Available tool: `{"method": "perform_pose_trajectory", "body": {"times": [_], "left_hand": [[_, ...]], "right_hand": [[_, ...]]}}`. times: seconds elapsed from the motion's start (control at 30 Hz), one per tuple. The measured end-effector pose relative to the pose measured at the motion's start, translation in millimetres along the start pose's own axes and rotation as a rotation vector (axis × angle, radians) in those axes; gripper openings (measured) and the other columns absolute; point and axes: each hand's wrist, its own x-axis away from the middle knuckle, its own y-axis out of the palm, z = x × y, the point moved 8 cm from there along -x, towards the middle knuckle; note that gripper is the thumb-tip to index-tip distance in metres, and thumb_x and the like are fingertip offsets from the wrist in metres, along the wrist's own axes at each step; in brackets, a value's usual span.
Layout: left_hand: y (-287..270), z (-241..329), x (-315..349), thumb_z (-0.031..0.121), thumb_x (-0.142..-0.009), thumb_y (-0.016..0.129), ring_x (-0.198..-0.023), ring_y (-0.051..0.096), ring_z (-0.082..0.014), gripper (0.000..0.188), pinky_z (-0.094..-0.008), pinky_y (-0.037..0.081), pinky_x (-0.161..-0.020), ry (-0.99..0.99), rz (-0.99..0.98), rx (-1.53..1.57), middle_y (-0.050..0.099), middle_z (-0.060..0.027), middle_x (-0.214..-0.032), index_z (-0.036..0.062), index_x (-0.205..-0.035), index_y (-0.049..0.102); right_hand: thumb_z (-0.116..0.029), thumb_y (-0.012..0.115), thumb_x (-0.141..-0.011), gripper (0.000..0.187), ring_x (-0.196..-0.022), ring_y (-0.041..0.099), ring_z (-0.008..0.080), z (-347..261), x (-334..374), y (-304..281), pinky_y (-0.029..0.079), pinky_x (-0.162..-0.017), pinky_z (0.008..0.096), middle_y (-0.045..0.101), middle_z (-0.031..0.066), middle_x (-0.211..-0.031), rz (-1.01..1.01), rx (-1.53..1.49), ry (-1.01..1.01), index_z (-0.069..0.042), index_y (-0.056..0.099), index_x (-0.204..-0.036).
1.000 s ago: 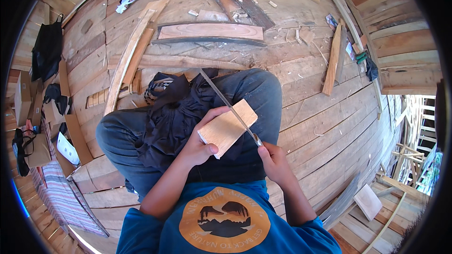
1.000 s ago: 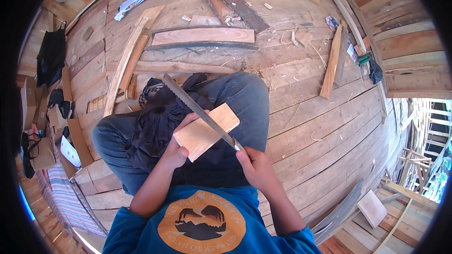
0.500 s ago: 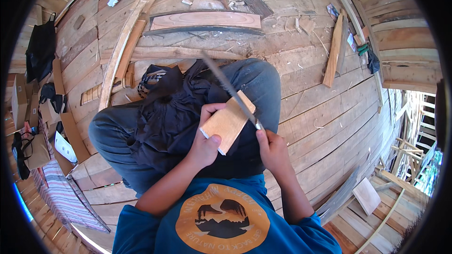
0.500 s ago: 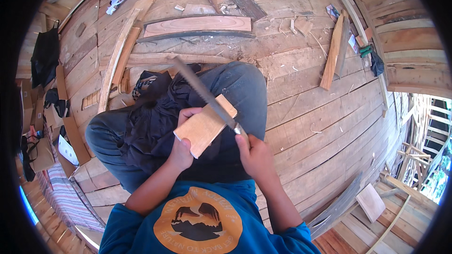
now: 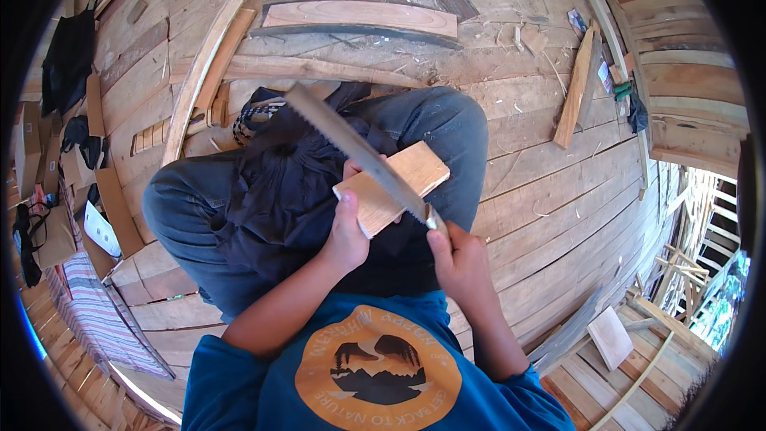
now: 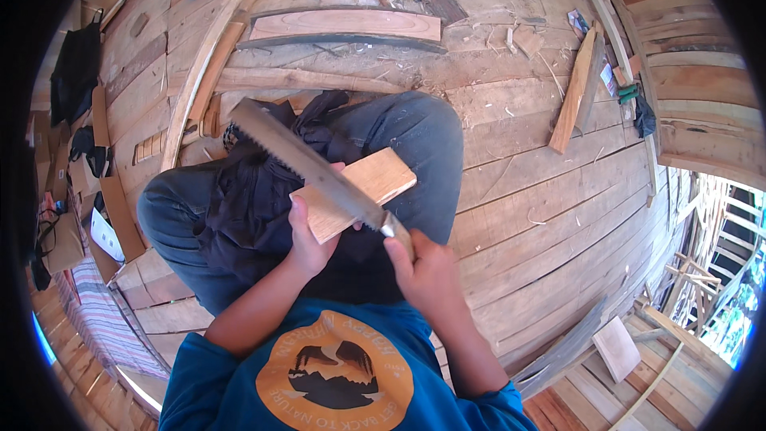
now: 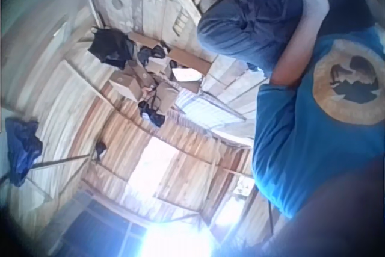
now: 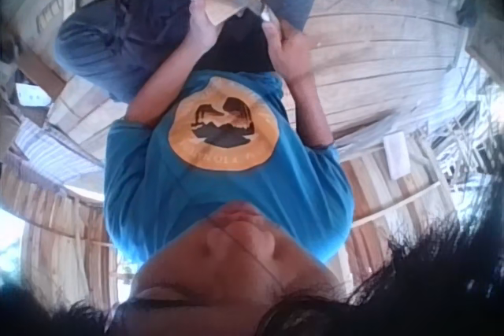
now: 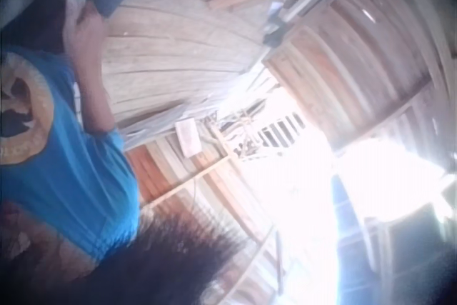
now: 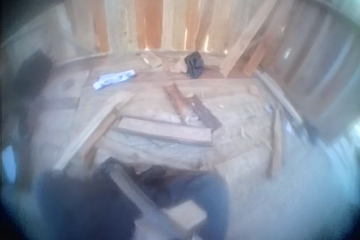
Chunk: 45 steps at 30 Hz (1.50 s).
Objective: The person shapes a small wood block by sawing off corners and rasping the surface while holding it by hand.
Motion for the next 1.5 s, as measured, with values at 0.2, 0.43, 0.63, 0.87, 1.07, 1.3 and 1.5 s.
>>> {"method": "perform_pose_trajectory", "body": {"times": [0.2,0.43,0.63,0.87,1.07,1.3,1.5], "left_hand": [[0,-2,-4,0.075,-0.084,0.042,-0.088,0.058,-0.0221,0.082,-0.034,0.048,-0.069,0.047,-0.064,0.071,0.053,-0.0138,-0.109,0.0076,-0.129,0.034],[3,-1,-1,0.065,-0.089,0.045,-0.101,0.059,-0.0195,0.072,-0.03,0.052,-0.08,0.055,-0.095,0.107,0.051,-0.0133,-0.117,0.0062,-0.129,0.035],[1,-3,-3,0.064,-0.091,0.042,-0.103,0.058,-0.0196,0.07,-0.0308,0.049,-0.085,0.047,-0.153,0.157,0.05,-0.0136,-0.116,0.0056,-0.129,0.033],[1,-5,-1,0.061,-0.092,0.042,-0.112,0.053,-0.0194,0.068,-0.0325,0.043,-0.095,0.041,-0.185,0.172,0.048,-0.0129,-0.119,0.0055,-0.129,0.03],[3,0,0,0.078,-0.082,0.04,-0.094,0.059,-0.0208,0.086,-0.032,0.049,-0.072,0.043,-0.018,0.038,0.052,-0.0123,-0.114,0.0057,-0.127,0.036],[-2,-8,-4,0.079,-0.083,0.038,-0.102,0.058,-0.0222,0.088,-0.0327,0.05,-0.077,0.031,-0.016,0.089,0.051,-0.0126,-0.117,0.0057,-0.13,0.034],[5,-1,3,0.079,-0.083,0.037,-0.108,0.057,-0.0231,0.089,-0.0344,0.05,-0.085,0.038,-0.059,-0.007,0.049,-0.0136,-0.122,0.0051,-0.133,0.03]], "right_hand": [[-0.041,0.056,-0.093,0.045,-0.061,0.058,0.0457,9,3,0,0.044,-0.053,0.0473,0.053,0.0244,-0.058,0.001,-0.038,0.046,0.001,0.058,-0.075],[-0.042,0.056,-0.093,0.047,-0.06,0.057,0.0466,19,-4,-4,0.043,-0.051,0.048,0.053,0.0247,-0.057,0.004,0.057,0.053,0.001,0.058,-0.075],[-0.045,0.056,-0.092,0.049,-0.063,0.059,0.0466,17,-5,-5,0.044,-0.053,0.0494,0.054,0.0257,-0.059,-0.004,0.102,0.045,0.001,0.059,-0.075],[-0.046,0.055,-0.092,0.05,-0.062,0.059,0.0458,27,-11,-12,0.045,-0.054,0.0495,0.056,0.0259,-0.06,0.024,0.169,0.087,0.002,0.059,-0.077],[-0.047,0.055,-0.092,0.051,-0.062,0.059,0.0456,15,-9,-11,0.045,-0.053,0.049,0.055,0.0255,-0.059,-0.016,0.162,0.074,0.001,0.059,-0.075],[-0.046,0.057,-0.091,0.05,-0.061,0.059,0.0454,13,-10,-7,0.044,-0.053,0.0488,0.055,0.0257,-0.059,0.03,0.179,0.027,0.001,0.059,-0.076],[-0.046,0.057,-0.092,0.051,-0.059,0.059,0.0447,17,-14,-13,0.044,-0.052,0.0486,0.054,0.0249,-0.057,0.033,0.187,0.066,0.003,0.06,-0.078]]}}
